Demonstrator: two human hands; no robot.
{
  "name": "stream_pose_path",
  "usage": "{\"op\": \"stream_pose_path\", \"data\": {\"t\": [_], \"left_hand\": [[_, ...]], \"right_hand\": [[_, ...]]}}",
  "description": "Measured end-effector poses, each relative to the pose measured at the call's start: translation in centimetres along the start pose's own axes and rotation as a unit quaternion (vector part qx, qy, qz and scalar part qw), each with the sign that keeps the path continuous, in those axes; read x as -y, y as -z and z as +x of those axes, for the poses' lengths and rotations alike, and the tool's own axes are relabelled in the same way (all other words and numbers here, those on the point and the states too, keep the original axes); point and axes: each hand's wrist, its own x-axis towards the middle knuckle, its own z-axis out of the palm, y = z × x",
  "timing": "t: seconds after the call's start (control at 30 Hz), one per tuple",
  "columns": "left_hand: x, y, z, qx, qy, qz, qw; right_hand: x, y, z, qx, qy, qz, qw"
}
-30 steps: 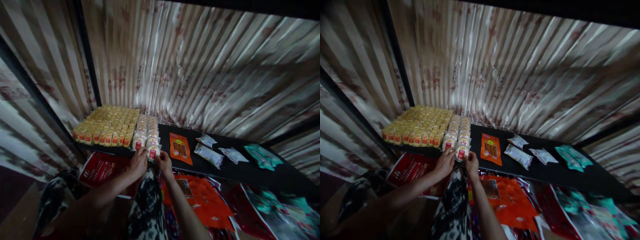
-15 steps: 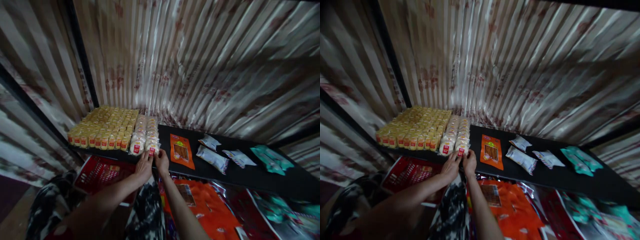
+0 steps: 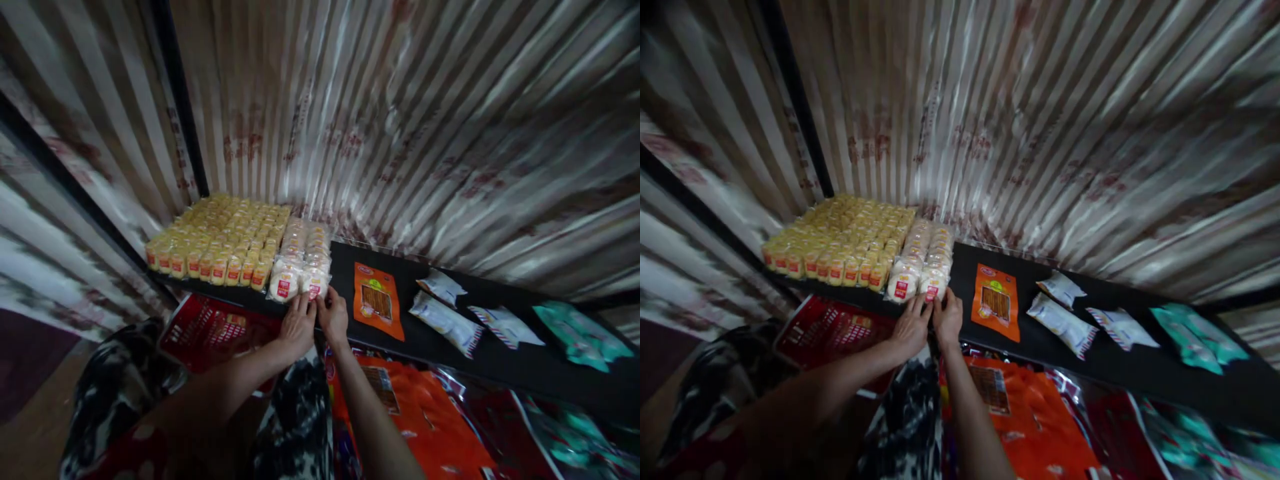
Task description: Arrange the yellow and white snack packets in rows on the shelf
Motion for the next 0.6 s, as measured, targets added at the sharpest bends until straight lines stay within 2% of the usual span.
{"op": "stream_pose_path", "data": {"t": [0.1,0.17,0.23,0.3,0.37,0.43,0.47,0.5,0.6], "left_hand": [[0.3,-0.2,-0.4,-0.013,-0.012,-0.018,1.000],[0.9,-0.1,-1.3,-0.022,-0.029,-0.031,0.999],[2.0,0.2,-2.9,-0.017,-0.058,-0.037,0.997],[4.0,0.5,-4.8,0.006,-0.077,-0.051,0.996],[6.8,0.7,-6.5,0.033,-0.050,-0.095,0.994],[10.1,0.9,-7.6,0.052,0.068,-0.182,0.980],[11.9,1.0,-7.9,0.051,0.165,-0.246,0.954],[13.6,1.0,-8.1,0.059,0.258,-0.304,0.915],[17.9,1.0,-8.7,0.064,0.331,-0.368,0.866]], "right_hand": [[0.4,0.1,0.0,-0.005,-0.010,-0.006,1.000],[1.4,0.3,-1.0,-0.047,-0.006,0.001,0.999],[2.9,0.4,-3.0,-0.100,0.002,0.031,0.994],[4.5,0.2,-5.8,-0.094,-0.006,0.098,0.991],[5.9,-0.7,-8.7,-0.017,0.007,0.148,0.989],[6.8,-2.3,-10.8,0.106,0.032,0.145,0.983],[7.0,-3.5,-11.5,0.168,0.042,0.128,0.977],[7.0,-4.7,-11.9,0.226,0.047,0.103,0.968],[6.6,-8.9,-12.2,0.362,0.018,0.015,0.932]]}}
